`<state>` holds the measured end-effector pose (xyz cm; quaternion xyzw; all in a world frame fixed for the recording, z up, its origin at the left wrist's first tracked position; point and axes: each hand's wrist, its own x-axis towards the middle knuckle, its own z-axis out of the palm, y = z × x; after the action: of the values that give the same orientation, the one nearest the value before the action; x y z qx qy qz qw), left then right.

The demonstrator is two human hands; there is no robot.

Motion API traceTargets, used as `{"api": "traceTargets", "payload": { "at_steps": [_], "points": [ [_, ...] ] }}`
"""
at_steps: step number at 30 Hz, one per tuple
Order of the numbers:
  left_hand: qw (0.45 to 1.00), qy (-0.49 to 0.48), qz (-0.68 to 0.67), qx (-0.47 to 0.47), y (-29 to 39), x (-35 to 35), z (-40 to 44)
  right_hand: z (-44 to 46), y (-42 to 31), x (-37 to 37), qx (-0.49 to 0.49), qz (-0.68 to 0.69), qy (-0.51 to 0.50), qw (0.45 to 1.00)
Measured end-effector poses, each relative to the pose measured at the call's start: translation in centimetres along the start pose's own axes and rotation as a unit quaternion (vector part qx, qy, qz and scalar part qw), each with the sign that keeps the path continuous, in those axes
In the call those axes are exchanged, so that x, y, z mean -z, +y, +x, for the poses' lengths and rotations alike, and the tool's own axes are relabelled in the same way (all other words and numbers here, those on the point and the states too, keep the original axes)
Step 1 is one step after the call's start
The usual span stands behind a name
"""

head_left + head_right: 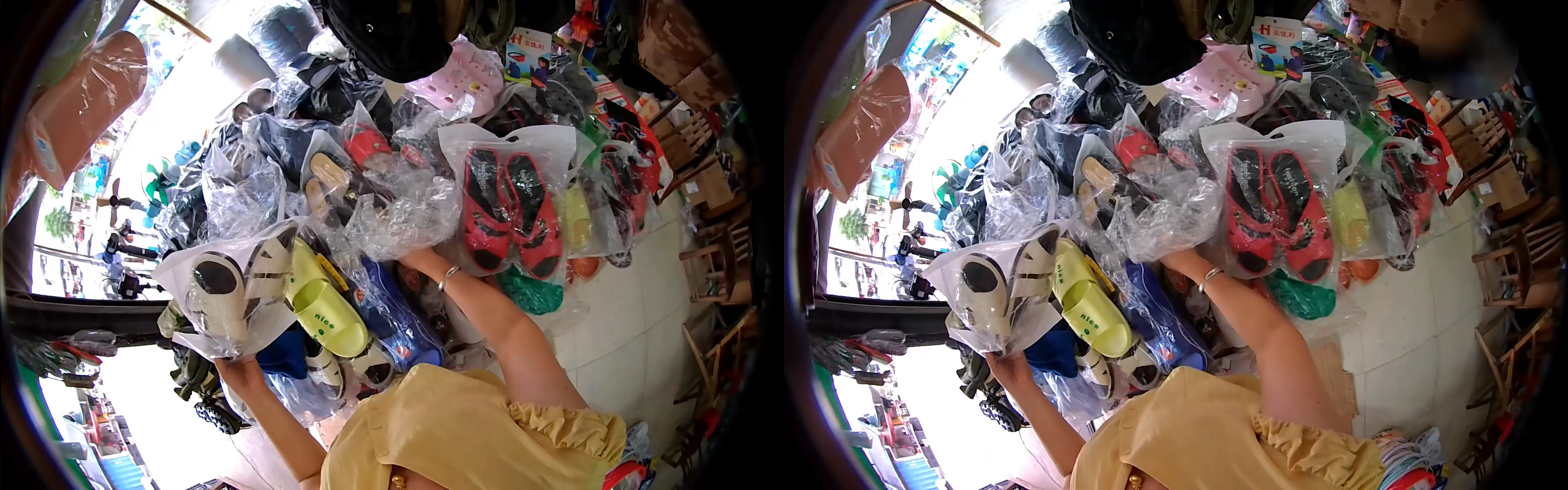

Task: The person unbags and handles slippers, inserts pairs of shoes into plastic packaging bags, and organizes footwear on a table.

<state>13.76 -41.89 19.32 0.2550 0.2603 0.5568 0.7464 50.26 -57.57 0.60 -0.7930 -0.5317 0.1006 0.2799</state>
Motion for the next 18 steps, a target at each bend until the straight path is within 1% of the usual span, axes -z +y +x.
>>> {"api": "traceTargets", "payload": {
  "at_steps": [2, 6, 8, 12, 14, 18],
  "points": [
    [0.999, 0.038, -0.008, -0.018, 0.1, -0.2, 0.0, 0.6, -0.1, 0.1, 0.006, -0.002, -0.026, 1.000],
    [0.999, 0.039, -0.036, -0.001, 0.4, -0.8, 0.0, 1.8, 0.0, -0.5, -0.014, 0.029, -0.048, 0.998],
    [0.997, 0.074, 0.021, -0.021, 0.0, -1.4, 0.0, 1.6, 0.0, -0.6, -0.011, 0.051, -0.042, 0.998],
    [0.997, 0.075, 0.016, -0.023, -0.5, -1.3, 0.5, 0.1, 0.1, -0.4, -0.002, 0.112, -0.025, 0.993],
    [0.998, 0.058, 0.004, -0.004, -0.8, -1.4, 0.7, 0.1, 0.0, -0.3, -0.007, 0.138, -0.015, 0.990],
    [0.998, 0.056, -0.004, -0.012, -1.5, -1.0, 1.2, 1.2, -0.6, 0.0, -0.029, 0.217, 0.022, 0.976]
  ]
}}
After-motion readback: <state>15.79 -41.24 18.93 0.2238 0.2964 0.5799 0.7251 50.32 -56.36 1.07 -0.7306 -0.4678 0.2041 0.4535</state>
